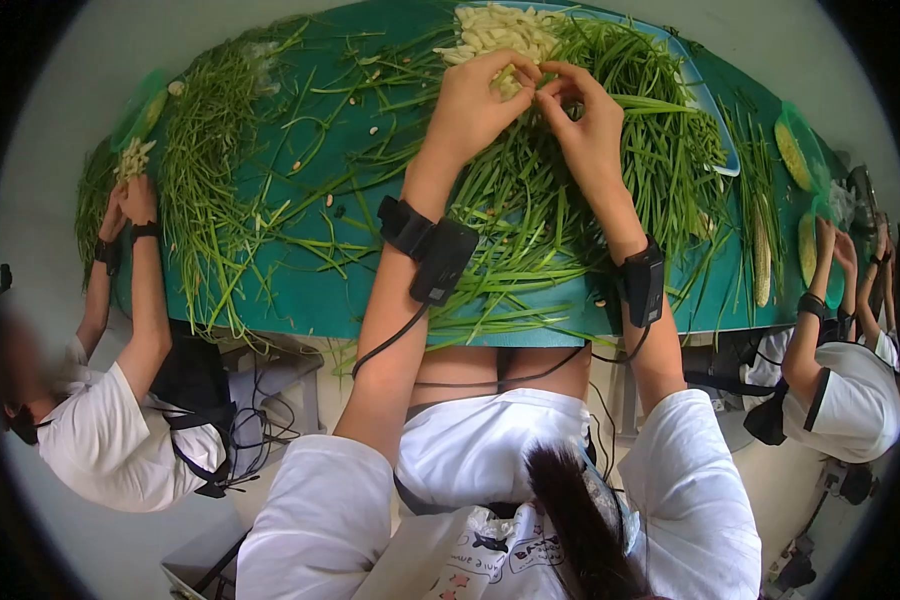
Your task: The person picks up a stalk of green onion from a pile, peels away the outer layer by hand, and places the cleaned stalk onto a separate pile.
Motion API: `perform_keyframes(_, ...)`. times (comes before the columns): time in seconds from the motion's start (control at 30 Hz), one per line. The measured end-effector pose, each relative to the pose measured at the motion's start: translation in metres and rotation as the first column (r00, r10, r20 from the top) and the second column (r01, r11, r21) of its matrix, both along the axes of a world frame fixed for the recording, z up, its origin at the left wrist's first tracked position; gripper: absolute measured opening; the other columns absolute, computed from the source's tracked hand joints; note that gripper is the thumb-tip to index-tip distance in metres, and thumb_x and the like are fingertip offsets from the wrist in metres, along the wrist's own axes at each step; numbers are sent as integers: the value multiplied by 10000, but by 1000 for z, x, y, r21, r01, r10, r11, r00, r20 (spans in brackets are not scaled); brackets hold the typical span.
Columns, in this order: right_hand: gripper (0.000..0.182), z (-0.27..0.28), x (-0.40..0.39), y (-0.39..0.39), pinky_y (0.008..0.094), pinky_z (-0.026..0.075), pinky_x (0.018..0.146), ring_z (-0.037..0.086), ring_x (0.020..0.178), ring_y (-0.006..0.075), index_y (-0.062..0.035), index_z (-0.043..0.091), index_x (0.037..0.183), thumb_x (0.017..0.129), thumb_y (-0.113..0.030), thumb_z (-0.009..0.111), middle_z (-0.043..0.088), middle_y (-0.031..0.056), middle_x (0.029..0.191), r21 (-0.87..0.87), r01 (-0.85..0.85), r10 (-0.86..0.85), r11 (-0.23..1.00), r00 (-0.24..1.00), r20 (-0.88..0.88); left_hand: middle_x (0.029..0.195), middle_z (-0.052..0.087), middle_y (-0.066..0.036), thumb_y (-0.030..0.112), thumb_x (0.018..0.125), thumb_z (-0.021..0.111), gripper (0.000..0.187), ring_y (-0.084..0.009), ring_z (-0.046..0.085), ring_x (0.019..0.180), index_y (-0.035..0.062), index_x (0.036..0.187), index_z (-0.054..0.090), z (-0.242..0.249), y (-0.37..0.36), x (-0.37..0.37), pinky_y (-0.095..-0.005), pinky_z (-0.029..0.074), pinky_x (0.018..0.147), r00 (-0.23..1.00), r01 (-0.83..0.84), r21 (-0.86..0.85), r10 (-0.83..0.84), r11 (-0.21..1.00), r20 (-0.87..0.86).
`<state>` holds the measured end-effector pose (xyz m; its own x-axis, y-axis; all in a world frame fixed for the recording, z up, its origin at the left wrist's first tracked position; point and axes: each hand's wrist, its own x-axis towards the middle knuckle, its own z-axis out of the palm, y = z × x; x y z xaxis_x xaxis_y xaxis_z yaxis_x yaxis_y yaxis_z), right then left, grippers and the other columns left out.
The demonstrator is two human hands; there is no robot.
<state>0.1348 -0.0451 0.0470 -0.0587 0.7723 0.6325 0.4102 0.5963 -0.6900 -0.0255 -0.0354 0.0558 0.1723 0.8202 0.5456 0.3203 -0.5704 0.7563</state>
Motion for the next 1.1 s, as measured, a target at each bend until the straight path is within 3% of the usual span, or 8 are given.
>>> perform_keyframes(0.13, 149, 2, 2, -1, 272, 498, 684, 630, 735, 137, 2, 663, 965, 825, -43, 688, 674, 66, 812, 46, 10, -10, 999, 1000, -19, 909, 695, -36, 117, 828, 652, 207, -114, 589, 738, 72, 1030, 652, -6, 2, -1, -256, 448, 639, 999, -13, 50, 11, 999, 31)
perform_keyframes(0.27, 120, 7, 0, -4, 281, 495, 724, 635, 753, 143, 5, 666, 928, 822, -44, 694, 673, 67, 808, 32, -5, 7, 999, 997, -74, 924, 693, -64, 107, 822, 660, 234, -144, 615, 777, 71, 1053, 640, -9, 4, 1, -277, 472, 694, 1000, -17, 30, 18, 999, -10)
perform_keyframes(0.37, 110, 6, 2, -4, 275, 487, 732, 633, 764, 141, 12, 661, 905, 818, -45, 700, 672, 68, 807, 50, -11, 16, 999, 995, -96, 932, 690, -54, 117, 818, 681, 244, -123, 607, 784, 75, 1055, 645, -10, 2, 4, -266, 472, 699, 998, 50, 91, -54, 995, 40)
perform_keyframes(0.47, 112, 5, 5, 0, 267, 482, 733, 631, 774, 132, 15, 661, 899, 814, -43, 705, 671, 65, 803, 103, -10, 17, 995, 998, -68, 931, 685, -36, 133, 822, 701, 237, -102, 596, 795, 78, 1047, 654, -3, 1, 3, -255, 466, 695, 995, 77, 2, -77, 997, 62)
perform_keyframes(0.53, 109, 5, 5, -2, 266, 480, 725, 625, 770, 126, 15, 662, 886, 810, -47, 711, 674, 62, 810, 28, -7, 11, 1000, 993, -119, 916, 672, -7, 153, 834, 710, 214, -76, 563, 776, 73, 1028, 664, -3, 0, 1, -245, 449, 668, 996, 76, -126, -70, 989, 56)
perform_keyframes(0.73, 126, 10, -1, -7, 269, 481, 710, 613, 761, 126, 14, 661, 907, 828, -72, 706, 679, 70, 811, 25, 7, -4, 1000, 994, -114, 851, 648, 17, 185, 837, 720, 197, -54, 494, 698, 56, 979, 675, -10, 5, -1, -238, 409, 612, 997, 34, -23, -32, 999, 76)
perform_keyframes(0.97, 139, 5, 4, -3, 274, 480, 709, 608, 749, 131, 11, 635, 935, 850, -86, 686, 668, 72, 805, 74, 0, 3, 997, 999, -49, 841, 653, 13, 193, 830, 729, 200, -71, 494, 663, 54, 963, 672, 3, -4, -1, -239, 414, 611, 1000, 0, -73, 0, 997, 3)
perform_keyframes(1.1, 130, 6, 2, -5, 273, 473, 647, 601, 722, 132, 6, 616, 933, 868, -94, 667, 651, 77, 781, 61, 14, -13, 998, 1000, -17, 827, 649, 9, 189, 840, 716, 193, -65, 457, 631, 48, 969, 685, -2, 0, 1, -247, 391, 579, 998, 20, 13, -21, 1000, 61)
